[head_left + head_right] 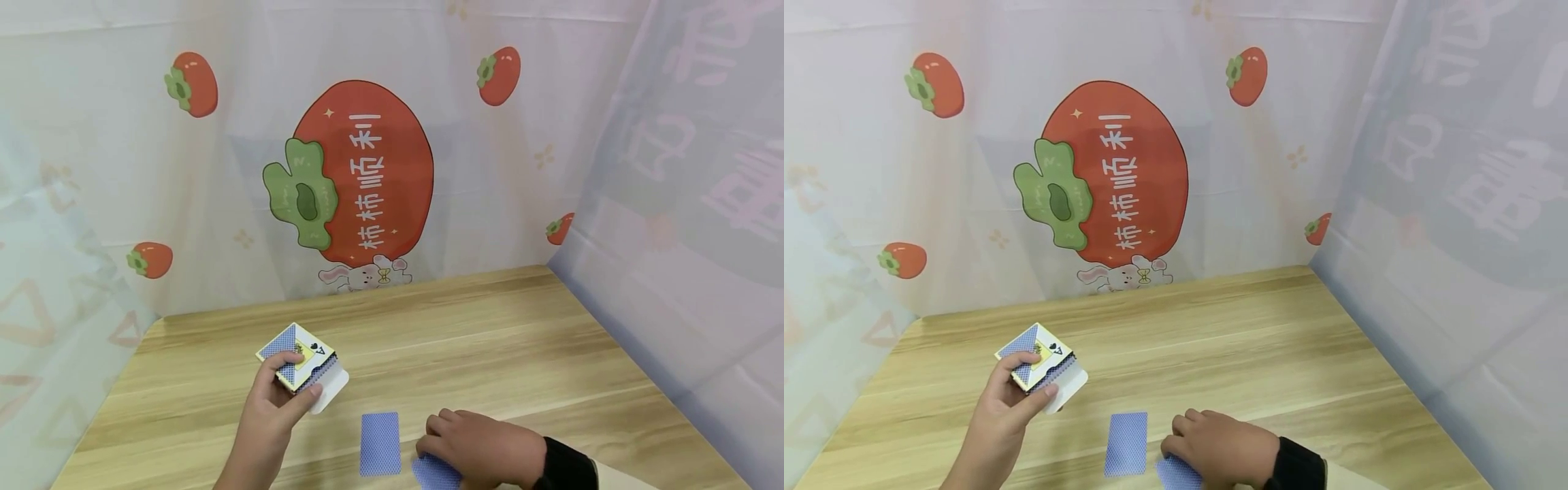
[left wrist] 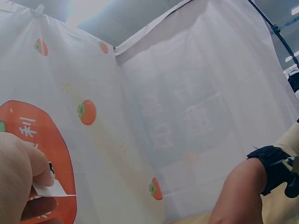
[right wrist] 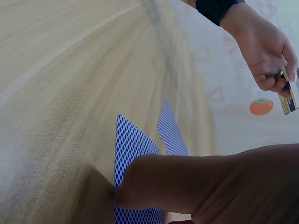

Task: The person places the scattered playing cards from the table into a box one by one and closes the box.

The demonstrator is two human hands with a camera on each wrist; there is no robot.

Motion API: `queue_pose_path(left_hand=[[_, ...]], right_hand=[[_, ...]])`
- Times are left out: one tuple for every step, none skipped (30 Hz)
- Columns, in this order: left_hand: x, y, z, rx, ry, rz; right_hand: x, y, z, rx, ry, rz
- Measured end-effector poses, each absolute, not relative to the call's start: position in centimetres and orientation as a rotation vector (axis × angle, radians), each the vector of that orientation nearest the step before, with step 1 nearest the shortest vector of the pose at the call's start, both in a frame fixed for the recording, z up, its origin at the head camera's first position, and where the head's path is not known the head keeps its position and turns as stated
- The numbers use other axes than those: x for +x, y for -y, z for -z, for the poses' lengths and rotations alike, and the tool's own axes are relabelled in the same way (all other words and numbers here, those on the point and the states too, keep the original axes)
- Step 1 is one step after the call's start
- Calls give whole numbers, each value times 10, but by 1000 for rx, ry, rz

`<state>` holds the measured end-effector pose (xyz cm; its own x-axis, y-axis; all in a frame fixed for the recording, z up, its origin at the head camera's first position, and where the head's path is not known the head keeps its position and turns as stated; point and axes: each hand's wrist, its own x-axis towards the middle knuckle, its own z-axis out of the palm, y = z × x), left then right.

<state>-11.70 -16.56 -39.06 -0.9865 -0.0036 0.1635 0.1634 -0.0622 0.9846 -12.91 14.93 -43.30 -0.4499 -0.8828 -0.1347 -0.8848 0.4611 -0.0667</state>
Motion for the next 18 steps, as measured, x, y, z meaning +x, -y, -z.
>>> queue_pose_path(left_hand=[[-117, 165, 391, -179, 2068, 2205], [-117, 165, 391, -179, 2066, 2207], [-117, 165, 392, -179, 2065, 2208], [-117, 164, 392, -179, 2065, 2209], [-117, 164, 392, -177, 2064, 2210], [-116, 164, 392, -175, 2064, 2209], [-116, 164, 392, -174, 2065, 2210], [-116, 164, 392, -172, 2067, 2209], [-116, 164, 392, -171, 2069, 2210], [-116, 163, 392, -172, 2070, 2211], [-116, 163, 392, -171, 2071, 2212], [-116, 163, 392, -172, 2074, 2213], [-116, 163, 392, -170, 2077, 2213], [-116, 163, 392, -169, 2079, 2212], [-116, 163, 392, -168, 2081, 2212], [-116, 163, 392, -165, 2081, 2212], [-116, 163, 392, -163, 2081, 2211], [-116, 163, 392, -163, 2081, 2210]], right_hand=[[-130, -149, 434, -1522, -2543, -7], [-132, -149, 434, -1489, -2533, 13], [-133, -148, 434, -1461, -2522, 33], [-133, -148, 434, -1436, -2514, 55], [-134, -148, 434, -1412, -2504, 80], [-135, -148, 434, -1393, -2498, 105], [-135, -148, 434, -1372, -2488, 132], [-135, -148, 434, -1357, -2480, 160], [-134, -149, 434, -1346, -2476, 177], [-134, -149, 434, -1331, -2474, 199], [-134, -149, 435, -1318, -2473, 216], [-133, -149, 435, -1315, -2477, 224], [-132, -148, 435, -1314, -2483, 231], [-132, -148, 436, -1313, -2488, 236], [-132, -148, 436, -1311, -2490, 244], [-131, -148, 437, -1311, -2493, 251], [-131, -147, 438, -1316, -2494, 255], [-131, -147, 439, -1320, -2493, 264]])
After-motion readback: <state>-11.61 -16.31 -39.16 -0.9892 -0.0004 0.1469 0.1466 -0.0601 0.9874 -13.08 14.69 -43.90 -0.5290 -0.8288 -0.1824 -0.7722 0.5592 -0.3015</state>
